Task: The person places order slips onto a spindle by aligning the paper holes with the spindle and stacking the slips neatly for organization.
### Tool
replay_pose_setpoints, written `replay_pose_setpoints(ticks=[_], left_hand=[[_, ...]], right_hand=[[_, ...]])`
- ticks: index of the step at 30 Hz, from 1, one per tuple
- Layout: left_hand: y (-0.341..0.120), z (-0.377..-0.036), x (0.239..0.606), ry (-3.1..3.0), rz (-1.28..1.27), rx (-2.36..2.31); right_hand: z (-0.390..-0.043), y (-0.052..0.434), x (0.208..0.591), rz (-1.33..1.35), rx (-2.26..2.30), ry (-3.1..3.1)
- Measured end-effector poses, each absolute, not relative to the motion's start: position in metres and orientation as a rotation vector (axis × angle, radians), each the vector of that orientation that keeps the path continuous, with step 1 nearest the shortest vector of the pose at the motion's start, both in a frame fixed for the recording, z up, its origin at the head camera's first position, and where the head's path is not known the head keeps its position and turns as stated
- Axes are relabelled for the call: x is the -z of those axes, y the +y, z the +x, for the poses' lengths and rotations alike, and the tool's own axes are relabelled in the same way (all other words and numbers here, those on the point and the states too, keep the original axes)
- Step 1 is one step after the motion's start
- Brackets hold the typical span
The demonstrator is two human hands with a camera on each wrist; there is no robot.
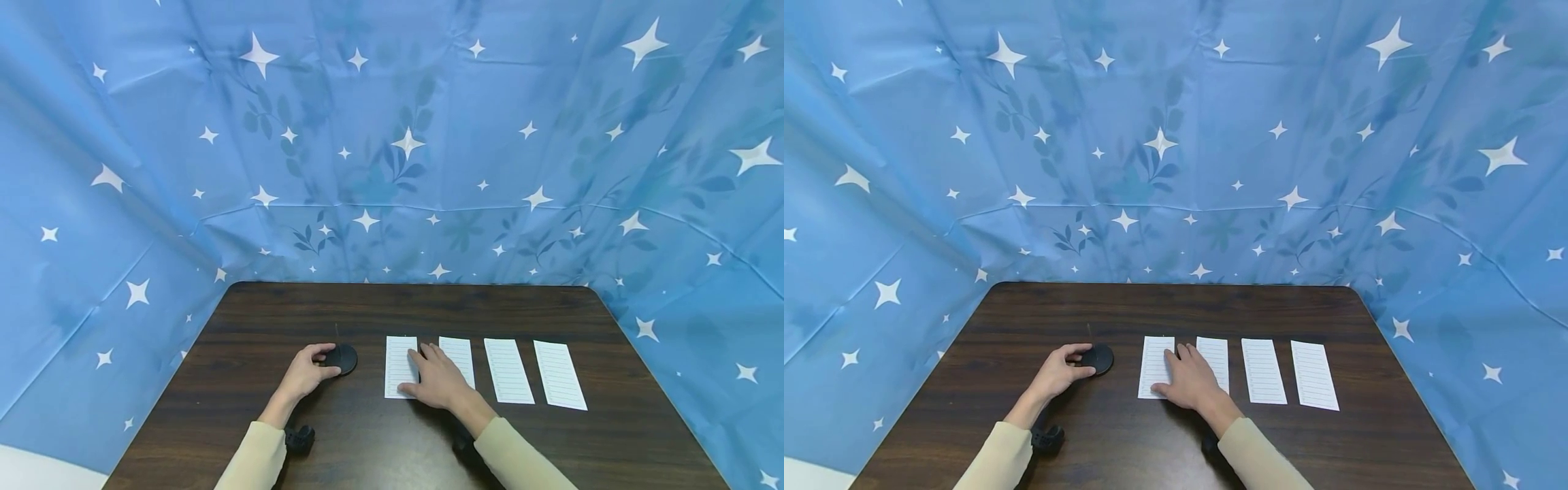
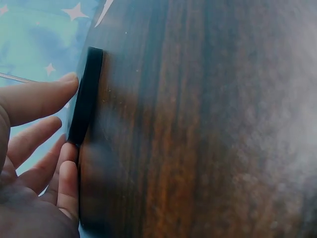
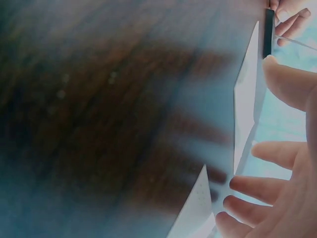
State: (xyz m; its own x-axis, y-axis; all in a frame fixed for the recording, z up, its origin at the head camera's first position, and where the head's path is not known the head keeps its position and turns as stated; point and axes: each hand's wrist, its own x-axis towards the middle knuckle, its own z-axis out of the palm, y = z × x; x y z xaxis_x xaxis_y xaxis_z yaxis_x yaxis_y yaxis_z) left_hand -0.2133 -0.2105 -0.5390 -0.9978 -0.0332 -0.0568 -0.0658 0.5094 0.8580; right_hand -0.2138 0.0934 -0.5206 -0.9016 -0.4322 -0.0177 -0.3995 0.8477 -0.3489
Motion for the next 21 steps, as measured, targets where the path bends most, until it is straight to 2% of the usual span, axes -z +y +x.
replay_pose_setpoints(ticks=[21], left_hand=[[-0.2122, -0.2134, 0.5416, 2.705, -0.077, -1.526]], right_hand=[[-0.2119, 0.0871, 0.5232, -0.640, 0.433, 2.922]])
